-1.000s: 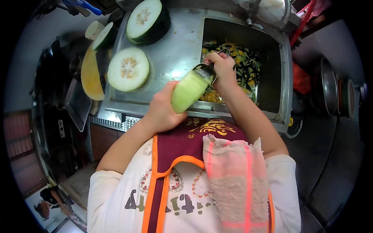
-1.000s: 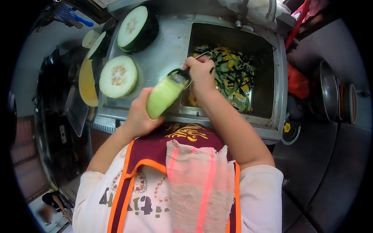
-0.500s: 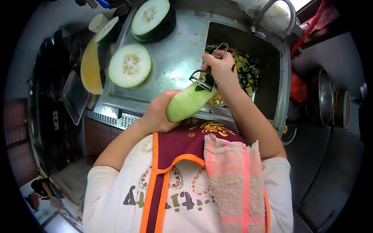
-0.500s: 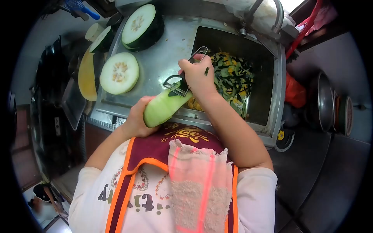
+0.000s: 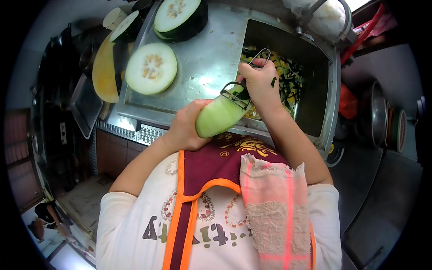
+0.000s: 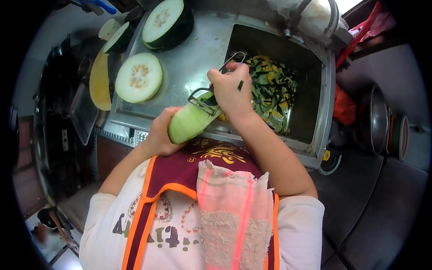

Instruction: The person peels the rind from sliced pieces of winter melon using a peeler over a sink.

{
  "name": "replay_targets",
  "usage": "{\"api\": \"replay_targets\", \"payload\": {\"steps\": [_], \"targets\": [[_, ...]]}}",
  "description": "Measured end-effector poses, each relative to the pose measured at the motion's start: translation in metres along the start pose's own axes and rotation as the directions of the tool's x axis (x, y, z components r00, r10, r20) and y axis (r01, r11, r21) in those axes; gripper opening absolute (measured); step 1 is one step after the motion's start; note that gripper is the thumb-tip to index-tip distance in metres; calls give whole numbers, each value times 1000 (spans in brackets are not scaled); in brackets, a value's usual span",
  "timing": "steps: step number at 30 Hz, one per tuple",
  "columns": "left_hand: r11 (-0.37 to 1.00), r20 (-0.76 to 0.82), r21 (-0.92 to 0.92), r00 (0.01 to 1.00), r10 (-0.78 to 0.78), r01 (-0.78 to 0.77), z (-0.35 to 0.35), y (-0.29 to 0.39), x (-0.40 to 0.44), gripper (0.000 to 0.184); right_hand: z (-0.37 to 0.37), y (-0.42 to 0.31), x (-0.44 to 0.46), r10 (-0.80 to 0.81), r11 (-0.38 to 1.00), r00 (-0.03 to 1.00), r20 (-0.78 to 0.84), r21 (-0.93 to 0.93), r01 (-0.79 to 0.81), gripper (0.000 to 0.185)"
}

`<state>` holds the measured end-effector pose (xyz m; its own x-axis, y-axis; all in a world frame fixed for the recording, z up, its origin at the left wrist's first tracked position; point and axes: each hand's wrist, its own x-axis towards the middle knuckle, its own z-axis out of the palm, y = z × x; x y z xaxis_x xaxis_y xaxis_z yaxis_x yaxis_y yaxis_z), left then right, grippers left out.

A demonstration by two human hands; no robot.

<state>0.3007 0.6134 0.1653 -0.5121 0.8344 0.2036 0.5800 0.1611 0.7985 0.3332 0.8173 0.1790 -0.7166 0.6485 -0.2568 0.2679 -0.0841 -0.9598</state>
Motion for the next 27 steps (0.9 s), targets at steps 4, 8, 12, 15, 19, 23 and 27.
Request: {"api": "replay_targets", "payload": {"steps": [4,8,12,15,19,23,27], "targets": [[1000,4,-4,1000,9,-9,0,1,0,61,-2,0,-3,9,1000,1000,-9,29,-8,51],[1000,-13,4,1000,-20,20,3,5,2,58,1,-14,-21,-53,995,997,-58,-83,48,48],[1000,-29,-26,1000,-12,11,4,3,1,58,3,-3,-10,-37,999,996,-77,8,38,48],[1000,-50,19,999,10,-9,3,4,0,58,4,10,-1,-34,997,995,-89,70,41,40],[998,0,-41,999,-37,37,1,-3,-9,61,-10,50,30,108,948,989,-101,311,-71,20],[999,-36,-15,999,-41,41,1,-17,-26,67,-73,168,61,546,831,822,-162,232,-506,20],[981,-93,-78,979,-184,177,-1,-12,-22,69,-48,70,49,479,728,875,66,528,-438,16]]}}
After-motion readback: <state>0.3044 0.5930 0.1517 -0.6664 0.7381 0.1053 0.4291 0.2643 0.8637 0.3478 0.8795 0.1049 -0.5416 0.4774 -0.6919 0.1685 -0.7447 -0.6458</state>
